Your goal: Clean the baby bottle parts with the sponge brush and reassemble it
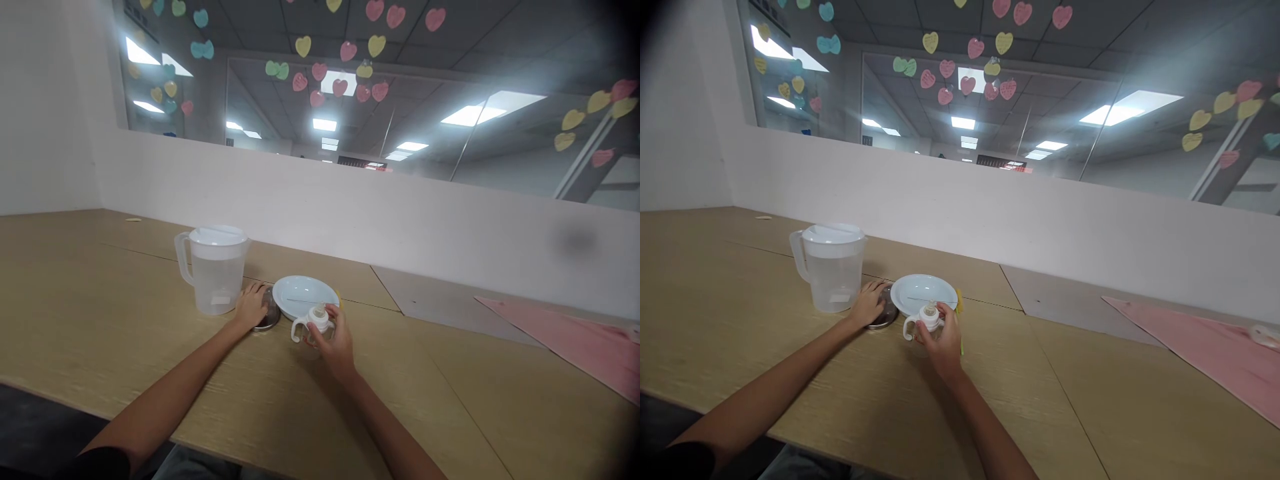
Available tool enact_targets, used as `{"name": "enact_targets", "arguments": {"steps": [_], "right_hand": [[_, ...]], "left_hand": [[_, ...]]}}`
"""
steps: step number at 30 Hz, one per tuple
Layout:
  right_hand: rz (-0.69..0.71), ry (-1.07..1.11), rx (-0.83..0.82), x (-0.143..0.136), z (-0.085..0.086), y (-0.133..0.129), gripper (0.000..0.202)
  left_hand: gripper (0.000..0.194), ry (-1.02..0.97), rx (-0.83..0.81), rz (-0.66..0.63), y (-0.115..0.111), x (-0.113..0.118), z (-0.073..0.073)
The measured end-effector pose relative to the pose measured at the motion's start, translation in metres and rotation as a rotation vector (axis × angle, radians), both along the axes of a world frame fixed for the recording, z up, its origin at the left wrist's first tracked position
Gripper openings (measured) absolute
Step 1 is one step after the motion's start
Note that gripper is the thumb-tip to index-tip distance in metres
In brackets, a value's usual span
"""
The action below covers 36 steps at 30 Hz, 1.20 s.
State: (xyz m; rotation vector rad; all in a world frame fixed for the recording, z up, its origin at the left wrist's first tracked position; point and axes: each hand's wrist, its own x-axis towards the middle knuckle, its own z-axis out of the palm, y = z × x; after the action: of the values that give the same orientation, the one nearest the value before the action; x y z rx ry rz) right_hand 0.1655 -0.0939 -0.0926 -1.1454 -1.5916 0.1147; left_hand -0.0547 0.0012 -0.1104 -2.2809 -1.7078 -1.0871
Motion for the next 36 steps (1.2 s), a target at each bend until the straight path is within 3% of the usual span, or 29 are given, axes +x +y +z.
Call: {"name": "enact_targets", "arguments": {"steps": [6, 9, 14, 18, 21, 25, 27, 29, 32, 36], "right_hand": [[0.002, -0.007, 0.001, -0.001, 0.000, -0.001, 0.047], [0.007, -0.002, 0.006, -0.001, 0.000, -0.001, 0.046], [0.001, -0.012, 0.018, 0.000, 0.002, -0.002, 0.050], [-0.075, -0.040, 0.121, 0.002, 0.006, -0.005, 0.054], [-0.072, -0.102, 0.236, 0.002, 0.009, -0.011, 0.059], [-0.006, -0.233, 0.341, 0.002, 0.012, -0.013, 0.062], [0.012, -0.283, 0.371, 0.003, 0.012, -0.011, 0.059], [0.015, -0.284, 0.387, 0.004, 0.013, -0.009, 0.055], [-0.002, -0.161, 0.298, 0.004, 0.019, -0.008, 0.051], [0.100, 0.032, 0.070, 0.007, 0.030, -0.009, 0.049]], "left_hand": [[0.026, 0.043, -0.142, 0.016, -0.006, -0.002, 0.011], [0.026, 0.045, -0.121, 0.034, -0.008, -0.004, 0.024], [0.024, 0.014, 0.207, 0.137, -0.020, -0.005, 0.051], [0.027, -0.112, 0.530, -0.038, -0.041, 0.008, 0.062], [0.027, -0.046, 0.634, -0.256, -0.060, 0.022, 0.057], [0.023, 0.102, 0.541, -0.547, -0.076, 0.039, 0.044], [0.022, 0.117, 0.501, -0.632, -0.080, 0.045, 0.039], [0.028, 0.086, 0.526, -0.653, -0.082, 0.049, 0.038], [0.050, -0.028, 0.540, -0.615, -0.084, 0.053, 0.038], [0.077, -0.172, 0.288, -0.538, -0.083, 0.059, 0.030]]}}
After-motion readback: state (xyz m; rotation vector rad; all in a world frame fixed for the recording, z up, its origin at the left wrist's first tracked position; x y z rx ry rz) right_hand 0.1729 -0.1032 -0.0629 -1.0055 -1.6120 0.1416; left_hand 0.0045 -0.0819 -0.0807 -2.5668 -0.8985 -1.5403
